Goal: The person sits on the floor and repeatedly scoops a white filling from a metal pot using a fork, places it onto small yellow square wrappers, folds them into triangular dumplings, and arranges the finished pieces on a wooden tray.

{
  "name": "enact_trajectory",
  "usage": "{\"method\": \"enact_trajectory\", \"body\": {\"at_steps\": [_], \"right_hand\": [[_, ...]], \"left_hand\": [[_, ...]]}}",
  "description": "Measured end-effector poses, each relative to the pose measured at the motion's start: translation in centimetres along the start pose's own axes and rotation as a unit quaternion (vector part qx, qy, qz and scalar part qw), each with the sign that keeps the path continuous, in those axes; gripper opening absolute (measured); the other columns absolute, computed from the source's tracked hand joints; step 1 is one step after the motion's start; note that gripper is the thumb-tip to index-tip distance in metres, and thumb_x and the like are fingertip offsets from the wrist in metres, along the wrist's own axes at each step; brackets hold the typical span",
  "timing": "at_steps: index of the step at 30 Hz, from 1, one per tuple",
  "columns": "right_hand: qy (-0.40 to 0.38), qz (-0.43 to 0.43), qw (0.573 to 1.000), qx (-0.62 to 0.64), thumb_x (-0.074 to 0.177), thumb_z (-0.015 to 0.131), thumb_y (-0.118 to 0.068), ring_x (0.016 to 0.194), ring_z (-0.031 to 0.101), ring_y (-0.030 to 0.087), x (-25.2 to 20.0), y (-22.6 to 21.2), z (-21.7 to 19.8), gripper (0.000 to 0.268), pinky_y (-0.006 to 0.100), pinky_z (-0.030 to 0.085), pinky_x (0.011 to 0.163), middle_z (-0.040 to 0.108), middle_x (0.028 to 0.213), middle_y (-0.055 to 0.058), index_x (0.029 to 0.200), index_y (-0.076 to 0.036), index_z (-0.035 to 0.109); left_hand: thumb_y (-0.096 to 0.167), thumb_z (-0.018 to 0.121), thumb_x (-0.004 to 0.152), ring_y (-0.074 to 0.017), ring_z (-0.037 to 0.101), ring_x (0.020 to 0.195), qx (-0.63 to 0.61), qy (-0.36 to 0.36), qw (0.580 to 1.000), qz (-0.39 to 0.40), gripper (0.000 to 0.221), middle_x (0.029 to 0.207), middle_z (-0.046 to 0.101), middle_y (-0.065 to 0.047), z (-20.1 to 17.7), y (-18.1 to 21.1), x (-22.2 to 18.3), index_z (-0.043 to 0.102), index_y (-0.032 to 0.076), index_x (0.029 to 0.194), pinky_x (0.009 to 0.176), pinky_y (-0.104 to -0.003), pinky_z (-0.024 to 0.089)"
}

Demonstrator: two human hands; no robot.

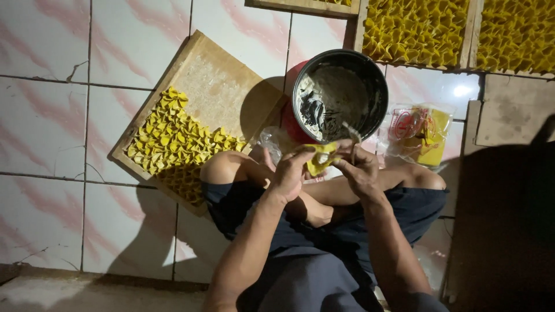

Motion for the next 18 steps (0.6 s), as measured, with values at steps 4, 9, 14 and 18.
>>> {"method": "enact_trajectory", "body": {"at_steps": [4,9,14,18], "right_hand": [[0.037,0.041,0.998,-0.003,0.079,0.083,0.009,0.053,0.054,0.012,-1.0,5.3,-4.2,0.015,0.024,0.040,0.047,0.060,0.060,0.012,0.090,0.007,0.072],[0.114,0.046,0.992,0.012,0.078,0.084,0.008,0.048,0.043,0.005,-1.6,5.4,-6.0,0.026,0.020,0.031,0.041,0.053,0.055,0.007,0.100,0.009,0.070],[0.111,0.048,0.992,-0.019,0.081,0.082,0.008,0.056,0.052,0.006,-2.1,5.1,-6.1,0.029,0.018,0.040,0.049,0.064,0.067,0.011,0.108,0.008,0.071],[0.076,0.003,0.995,-0.065,0.080,0.082,0.010,0.076,0.063,0.015,-2.3,5.4,-6.5,0.023,0.031,0.056,0.068,0.072,0.083,0.019,0.102,0.009,0.076]], "left_hand": [[0.022,0.066,0.094,-0.0137,0.064,0.042,0.000,-0.078,0.996,0.030,0.020,0.077,0.071,-0.016,0.8,-0.1,-0.7,0.074,0.005,0.103,0.032,-0.020,0.049],[0.006,0.071,0.077,-0.0258,0.069,0.098,-0.011,-0.156,0.985,0.070,0.059,0.106,0.066,-0.019,0.8,-0.2,-1.3,0.057,-0.003,0.134,0.093,-0.045,0.060],[0.008,0.080,0.085,-0.0180,0.071,0.088,0.124,-0.117,0.967,0.188,0.037,0.097,0.074,-0.016,-0.8,-0.6,-0.2,0.068,0.000,0.119,0.076,-0.036,0.063],[0.017,0.081,0.089,-0.0181,0.074,0.082,0.265,-0.051,0.925,0.269,0.017,0.089,0.077,-0.012,0.2,2.5,-1.1,0.076,0.006,0.102,0.070,-0.032,0.064]]}}
Point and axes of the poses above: each hand's wrist, its own x-axis towards the middle knuckle, its own z-axis out of the palm, y = z × x, the point moved 10 cm from there along x, towards the middle knuckle
